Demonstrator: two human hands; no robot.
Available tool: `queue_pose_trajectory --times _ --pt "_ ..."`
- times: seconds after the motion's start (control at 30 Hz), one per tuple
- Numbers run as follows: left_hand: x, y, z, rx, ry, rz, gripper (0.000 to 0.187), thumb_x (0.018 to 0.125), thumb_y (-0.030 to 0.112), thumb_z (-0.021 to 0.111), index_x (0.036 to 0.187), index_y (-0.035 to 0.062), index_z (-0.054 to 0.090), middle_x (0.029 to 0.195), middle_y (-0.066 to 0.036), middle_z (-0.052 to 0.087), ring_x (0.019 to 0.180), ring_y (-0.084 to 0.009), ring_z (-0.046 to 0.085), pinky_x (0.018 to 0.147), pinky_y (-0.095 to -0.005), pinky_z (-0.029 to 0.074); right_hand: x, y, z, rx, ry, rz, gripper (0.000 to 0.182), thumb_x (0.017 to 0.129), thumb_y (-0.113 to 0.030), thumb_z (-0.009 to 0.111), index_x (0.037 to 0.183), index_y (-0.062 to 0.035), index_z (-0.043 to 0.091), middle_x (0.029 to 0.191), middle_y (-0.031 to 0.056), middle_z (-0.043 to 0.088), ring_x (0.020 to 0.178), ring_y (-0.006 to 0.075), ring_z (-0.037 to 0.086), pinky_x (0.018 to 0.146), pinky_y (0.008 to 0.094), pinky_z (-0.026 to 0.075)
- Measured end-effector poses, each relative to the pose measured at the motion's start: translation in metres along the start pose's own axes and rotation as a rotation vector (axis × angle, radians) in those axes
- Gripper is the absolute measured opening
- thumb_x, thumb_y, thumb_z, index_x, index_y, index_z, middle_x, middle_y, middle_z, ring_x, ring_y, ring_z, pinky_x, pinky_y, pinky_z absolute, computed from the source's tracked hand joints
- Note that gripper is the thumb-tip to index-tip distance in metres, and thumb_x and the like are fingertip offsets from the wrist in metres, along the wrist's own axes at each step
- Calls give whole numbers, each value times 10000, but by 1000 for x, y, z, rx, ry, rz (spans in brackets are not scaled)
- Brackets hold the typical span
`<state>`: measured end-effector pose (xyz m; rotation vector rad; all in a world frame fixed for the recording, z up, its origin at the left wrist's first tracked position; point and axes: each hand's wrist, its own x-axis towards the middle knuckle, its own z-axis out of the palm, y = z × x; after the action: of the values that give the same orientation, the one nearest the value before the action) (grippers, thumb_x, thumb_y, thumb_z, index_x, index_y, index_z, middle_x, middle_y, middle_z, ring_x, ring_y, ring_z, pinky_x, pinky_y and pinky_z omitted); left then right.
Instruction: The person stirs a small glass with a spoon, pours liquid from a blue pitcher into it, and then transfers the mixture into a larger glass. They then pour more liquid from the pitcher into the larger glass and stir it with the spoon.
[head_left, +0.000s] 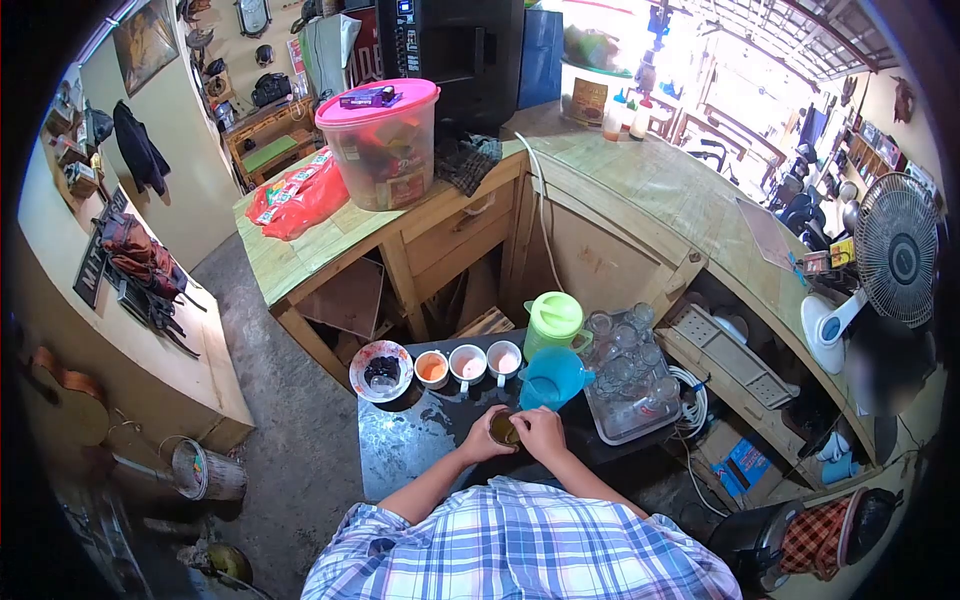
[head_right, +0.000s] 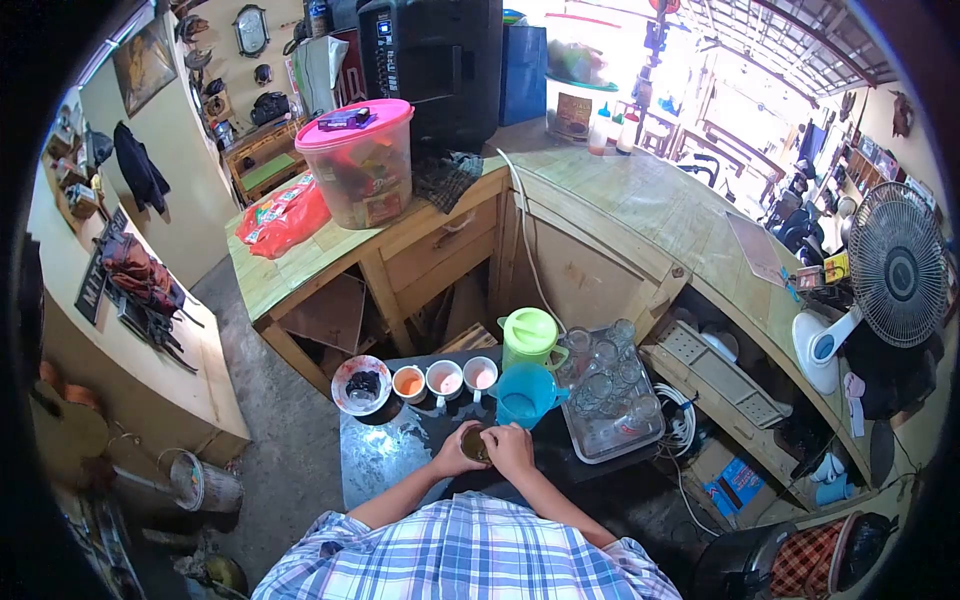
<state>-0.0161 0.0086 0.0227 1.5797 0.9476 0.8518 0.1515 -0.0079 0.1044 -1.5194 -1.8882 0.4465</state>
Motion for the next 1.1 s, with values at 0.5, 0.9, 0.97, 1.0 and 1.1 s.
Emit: queue_pose_trajectory --times 0.5,0.9,0.97,1.0,1.1 --pt "0 -10 1 6 -7 26 917 536 134 917 1301 57 418 1209 -94 566 1134 -190 552 984 -342 447 1 14 2 406 -117 40 137 845 -56 649 968 0 676 911 126 657 828 210 675 652 280 541" --pt "0 -6 -3 31 -17 30 947 533 225 913 1315 41 413 1213 -135 580 1129 -224 569 971 -357 455 1 -3 -1 99 -107 -142 113 783 -80 650 878 -47 701 868 139 675 781 331 640 710 406 515" --pt "0 -6 -2 32 -19 34 950 530 220 914 1316 41 411 1216 -133 578 1139 -228 565 978 -361 451 1 1 1 168 -169 -143 101 786 -100 646 856 -65 710 861 123 685 783 318 638 726 411 512" --pt "0 -6 -1 31 -21 34 950 530 220 914 1316 41 411 1216 -133 578 1139 -228 565 978 -361 451 1 -2 -1 167 -169 -141 101 786 -100 646 856 -65 710 861 123 685 783 318 638 726 411 512" --pt "1 -3 -2 61 -16 25 946 531 212 914 1315 42 412 1215 -133 577 1143 -228 564 983 -364 450 3 -10 -6 179 -110 -165 95 786 -113 648 840 -72 715 833 105 686 813 298 640 750 404 502"
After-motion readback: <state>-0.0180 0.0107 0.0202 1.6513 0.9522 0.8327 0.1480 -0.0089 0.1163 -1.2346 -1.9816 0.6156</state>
